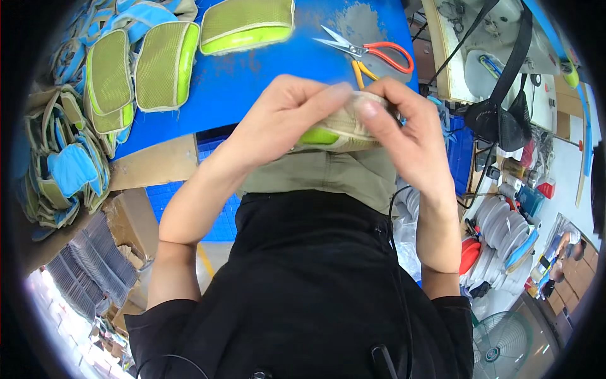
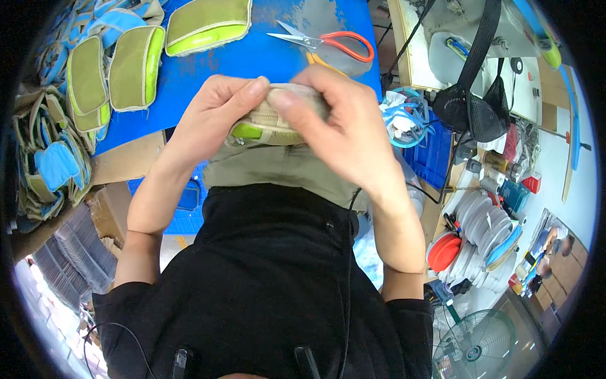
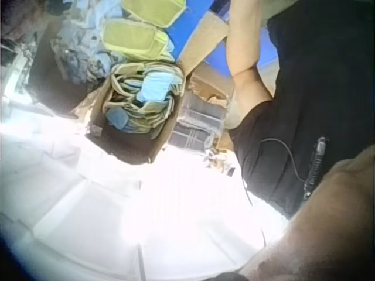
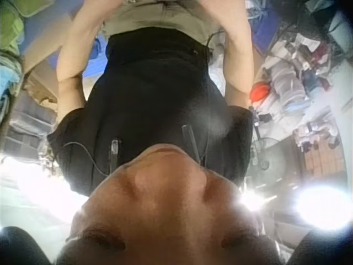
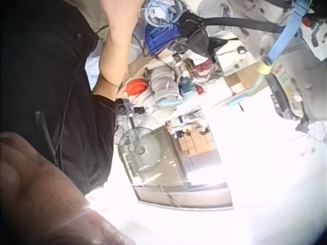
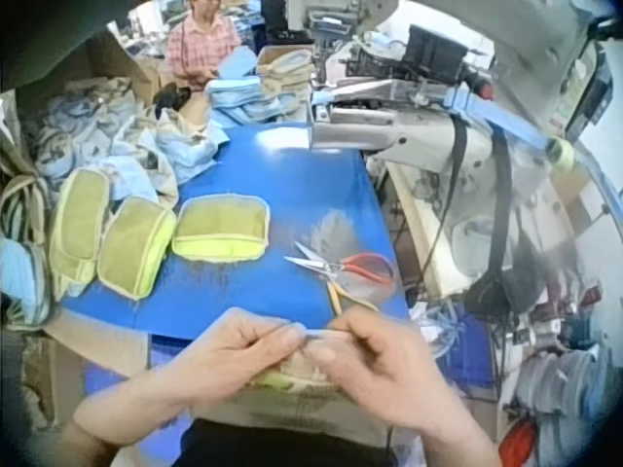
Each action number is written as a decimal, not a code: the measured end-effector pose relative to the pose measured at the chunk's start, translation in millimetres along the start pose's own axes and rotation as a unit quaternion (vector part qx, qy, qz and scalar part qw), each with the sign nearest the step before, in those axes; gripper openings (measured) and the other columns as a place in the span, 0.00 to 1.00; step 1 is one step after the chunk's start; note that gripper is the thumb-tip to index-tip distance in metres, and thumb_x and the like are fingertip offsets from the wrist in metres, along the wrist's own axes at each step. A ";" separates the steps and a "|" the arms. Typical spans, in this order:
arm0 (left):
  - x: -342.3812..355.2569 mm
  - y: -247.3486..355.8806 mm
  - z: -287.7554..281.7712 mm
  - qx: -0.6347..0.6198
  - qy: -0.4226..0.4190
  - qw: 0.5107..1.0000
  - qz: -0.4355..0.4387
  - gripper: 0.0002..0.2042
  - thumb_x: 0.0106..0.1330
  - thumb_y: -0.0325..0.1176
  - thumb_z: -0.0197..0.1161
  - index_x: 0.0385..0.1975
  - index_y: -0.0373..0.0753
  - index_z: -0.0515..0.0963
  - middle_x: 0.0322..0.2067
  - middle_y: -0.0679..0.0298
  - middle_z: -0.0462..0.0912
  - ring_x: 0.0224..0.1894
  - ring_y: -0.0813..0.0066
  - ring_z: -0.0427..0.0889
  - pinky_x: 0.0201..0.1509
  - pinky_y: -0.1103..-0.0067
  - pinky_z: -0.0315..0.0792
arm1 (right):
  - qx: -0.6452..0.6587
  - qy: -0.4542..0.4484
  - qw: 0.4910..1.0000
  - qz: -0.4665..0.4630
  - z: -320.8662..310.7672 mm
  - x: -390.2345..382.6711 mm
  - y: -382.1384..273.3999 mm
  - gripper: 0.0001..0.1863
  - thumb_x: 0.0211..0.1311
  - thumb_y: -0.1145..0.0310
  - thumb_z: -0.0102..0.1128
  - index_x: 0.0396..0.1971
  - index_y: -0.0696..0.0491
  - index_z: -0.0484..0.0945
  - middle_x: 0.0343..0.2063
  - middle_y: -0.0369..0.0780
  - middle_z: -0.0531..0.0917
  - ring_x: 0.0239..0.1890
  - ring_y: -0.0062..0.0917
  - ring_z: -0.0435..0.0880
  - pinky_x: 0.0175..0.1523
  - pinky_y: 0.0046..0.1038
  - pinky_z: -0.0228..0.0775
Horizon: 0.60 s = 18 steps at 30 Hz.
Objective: The person assembles small fabric pouches by inserting a blue lining into a green mesh shell. They use scissors to trim excess threads and fabric edges, then place the assembled pouch under a sewing machine to stitch the opening closed. The process is repeated for multiple units.
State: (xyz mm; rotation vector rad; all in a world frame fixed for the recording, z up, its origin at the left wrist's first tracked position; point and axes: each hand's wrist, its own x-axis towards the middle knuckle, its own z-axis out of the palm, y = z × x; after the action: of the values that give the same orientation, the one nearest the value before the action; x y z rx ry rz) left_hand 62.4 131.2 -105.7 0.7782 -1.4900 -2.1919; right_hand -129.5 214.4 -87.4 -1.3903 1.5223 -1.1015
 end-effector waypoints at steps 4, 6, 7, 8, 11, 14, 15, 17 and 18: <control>11.4 -16.3 -16.1 0.018 -0.008 1.000 -0.003 0.13 0.78 0.37 0.59 0.42 0.33 0.83 0.32 0.73 0.83 0.35 0.90 0.76 0.40 0.86 0.71 | 0.040 0.002 0.997 0.060 4.3 4.3 8.0 0.19 0.72 0.59 0.63 0.23 0.55 0.77 0.18 0.26 0.74 0.22 0.13 0.67 0.28 0.24 0.60; 4.7 -15.5 -16.9 0.125 0.039 0.991 0.039 0.10 0.76 0.34 0.60 0.44 0.33 0.82 0.33 0.72 0.83 0.37 0.88 0.77 0.41 0.86 0.71 | 0.157 0.045 0.981 0.100 4.0 1.2 27.1 0.18 0.75 0.57 0.59 0.28 0.54 0.82 0.24 0.31 0.83 0.24 0.18 0.77 0.33 0.25 0.69; 1.1 -18.0 -17.3 0.175 0.064 0.981 0.058 0.09 0.75 0.32 0.60 0.45 0.33 0.81 0.33 0.71 0.82 0.37 0.87 0.77 0.42 0.86 0.71 | 0.234 0.091 0.960 0.120 1.3 0.2 32.5 0.17 0.76 0.57 0.56 0.35 0.55 0.82 0.29 0.34 0.85 0.29 0.20 0.80 0.37 0.25 0.72; -0.5 -23.9 -19.1 0.222 0.106 0.966 0.074 0.09 0.74 0.30 0.61 0.46 0.32 0.81 0.35 0.70 0.83 0.39 0.86 0.78 0.43 0.85 0.72 | 0.309 0.138 0.931 0.138 -2.3 0.1 37.4 0.18 0.78 0.56 0.53 0.41 0.57 0.82 0.34 0.37 0.86 0.34 0.21 0.83 0.41 0.25 0.75; -10.0 -52.1 -24.6 0.276 0.214 0.932 0.102 0.10 0.72 0.25 0.60 0.50 0.31 0.80 0.40 0.66 0.84 0.44 0.81 0.81 0.49 0.83 0.74 | 0.437 0.215 0.857 0.170 -10.1 -7.6 67.2 0.22 0.79 0.55 0.46 0.51 0.59 0.80 0.45 0.43 0.87 0.47 0.29 0.87 0.53 0.31 0.77; -16.5 -74.1 -31.7 0.169 0.270 0.944 0.084 0.16 0.66 0.18 0.60 0.54 0.33 0.81 0.47 0.61 0.85 0.51 0.76 0.82 0.57 0.79 0.75 | 0.377 0.200 0.890 0.159 -5.2 -27.6 93.6 0.20 0.79 0.58 0.47 0.52 0.59 0.78 0.49 0.44 0.85 0.53 0.27 0.83 0.59 0.31 0.72; -17.5 -73.6 -31.2 0.204 0.270 0.936 0.100 0.17 0.65 0.17 0.60 0.53 0.34 0.82 0.48 0.61 0.84 0.51 0.76 0.82 0.57 0.79 0.75 | 0.329 0.197 0.915 0.128 -3.9 -30.0 93.2 0.18 0.78 0.60 0.49 0.51 0.59 0.78 0.48 0.44 0.85 0.52 0.26 0.83 0.58 0.29 0.72; -15.6 -66.4 -27.8 0.275 0.265 0.915 0.132 0.18 0.62 0.16 0.61 0.51 0.34 0.83 0.49 0.60 0.84 0.51 0.75 0.82 0.56 0.79 0.75 | 0.231 0.191 0.952 0.064 -2.7 -31.5 89.2 0.15 0.76 0.64 0.52 0.50 0.59 0.76 0.46 0.43 0.84 0.49 0.24 0.82 0.57 0.27 0.72; -14.3 -65.8 -24.6 0.300 0.265 0.904 0.150 0.18 0.60 0.15 0.61 0.51 0.35 0.84 0.48 0.59 0.84 0.51 0.74 0.83 0.56 0.79 0.75 | 0.198 0.179 0.963 0.045 0.6 -31.0 81.4 0.15 0.72 0.68 0.56 0.53 0.59 0.74 0.47 0.45 0.83 0.50 0.25 0.80 0.59 0.27 0.69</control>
State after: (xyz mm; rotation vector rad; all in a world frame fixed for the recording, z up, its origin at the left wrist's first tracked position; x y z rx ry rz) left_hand 89.0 146.0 -170.6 1.1254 -1.8289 -1.1533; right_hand -151.8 247.2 -165.0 -0.8733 1.4828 -1.5623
